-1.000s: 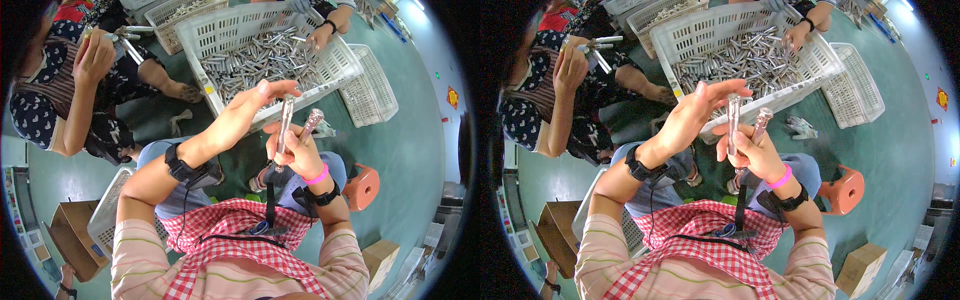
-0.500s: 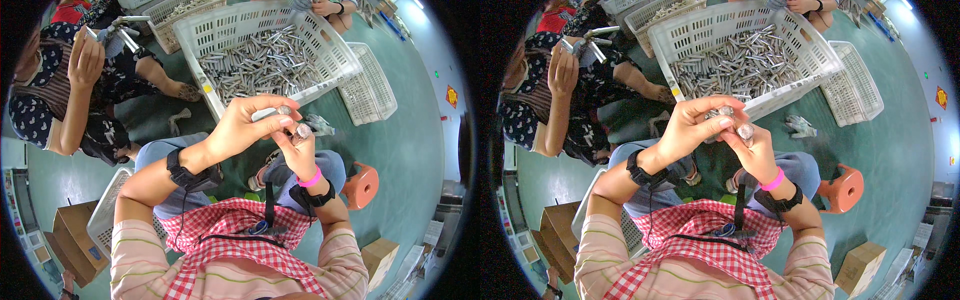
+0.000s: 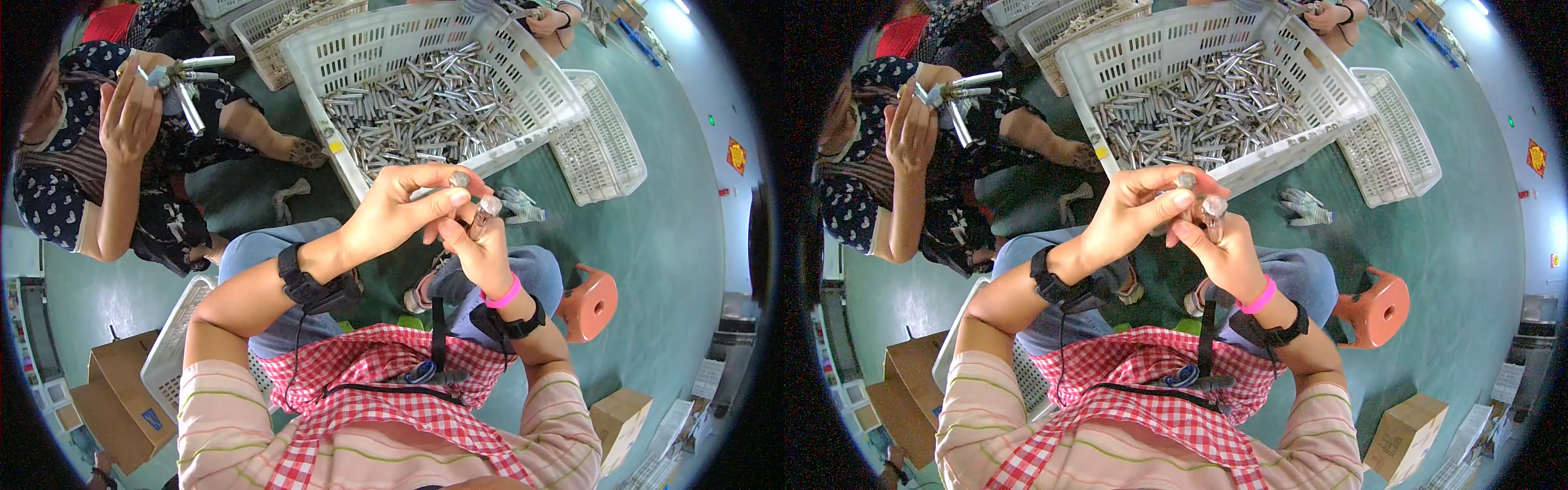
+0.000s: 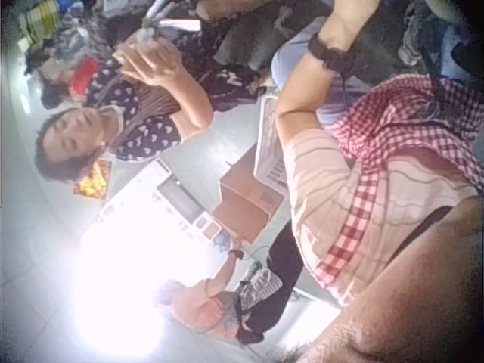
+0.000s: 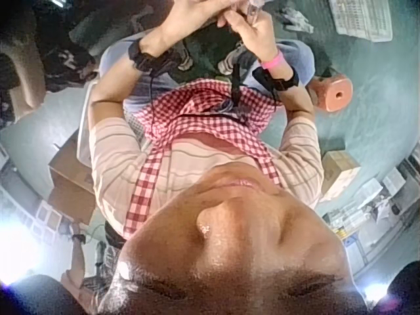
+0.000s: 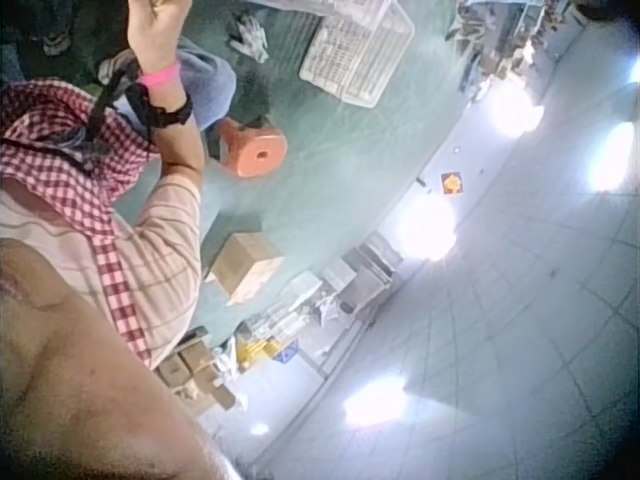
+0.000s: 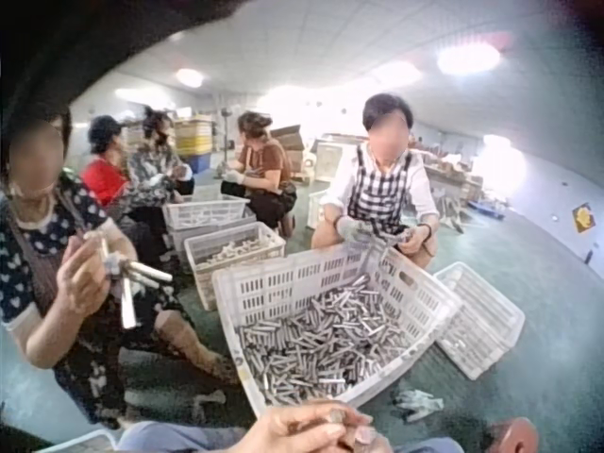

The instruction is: The person assembles metal components by inserting a spring and a smaller metal piece into a tubular metal frame, then places the assembled item into a white basket.

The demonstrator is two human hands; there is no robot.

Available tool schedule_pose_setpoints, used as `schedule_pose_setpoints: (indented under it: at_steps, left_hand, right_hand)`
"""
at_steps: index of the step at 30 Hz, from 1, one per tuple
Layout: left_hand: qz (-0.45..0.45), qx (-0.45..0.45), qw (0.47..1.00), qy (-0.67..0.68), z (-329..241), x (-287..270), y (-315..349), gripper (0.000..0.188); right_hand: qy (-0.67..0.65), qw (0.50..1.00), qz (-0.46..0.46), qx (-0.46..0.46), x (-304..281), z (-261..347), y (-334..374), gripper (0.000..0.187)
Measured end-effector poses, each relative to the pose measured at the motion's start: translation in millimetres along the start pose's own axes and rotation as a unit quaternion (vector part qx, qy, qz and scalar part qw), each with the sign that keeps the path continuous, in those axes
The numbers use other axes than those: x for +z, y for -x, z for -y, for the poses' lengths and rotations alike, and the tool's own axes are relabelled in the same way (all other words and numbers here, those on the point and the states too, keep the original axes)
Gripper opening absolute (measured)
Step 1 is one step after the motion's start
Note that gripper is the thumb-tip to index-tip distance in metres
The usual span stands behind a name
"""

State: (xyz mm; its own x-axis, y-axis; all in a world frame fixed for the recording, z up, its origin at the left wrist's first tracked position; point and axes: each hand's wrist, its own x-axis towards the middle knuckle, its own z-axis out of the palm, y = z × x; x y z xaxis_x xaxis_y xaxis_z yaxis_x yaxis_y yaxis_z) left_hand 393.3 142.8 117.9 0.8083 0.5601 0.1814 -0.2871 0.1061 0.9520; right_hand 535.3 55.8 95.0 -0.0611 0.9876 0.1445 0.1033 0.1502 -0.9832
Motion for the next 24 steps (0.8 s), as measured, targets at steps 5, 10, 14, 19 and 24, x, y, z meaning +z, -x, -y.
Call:
schedule_pose_setpoints:
  at_steps: [5,10,14,19,24]
  left_hand:
    - [-0.027,-0.074,0.995,0.059,-2,4,1,0.035]
    - [0.037,-0.055,0.997,0.026,-2,0,-2,0.051]
    - [0.081,-0.001,0.996,0.045,-3,-1,-4,0.075]
    - [0.017,-0.035,0.993,0.11,-4,-9,-6,0.07]
    - [0.04,-0.034,0.997,0.049,0,-10,-3,0.054]
  right_hand:
    - [-0.141,0.986,0.025,0.084,3,-1,2,0.029]
    - [-0.233,0.966,0.05,0.099,-1,9,-3,0.033]
    - [-0.245,0.962,0.073,0.098,-2,9,-2,0.036]
    - [-0.234,0.961,0.08,0.126,-2,11,0,0.037]
    - [-0.205,0.967,0.086,0.127,0,11,2,0.038]
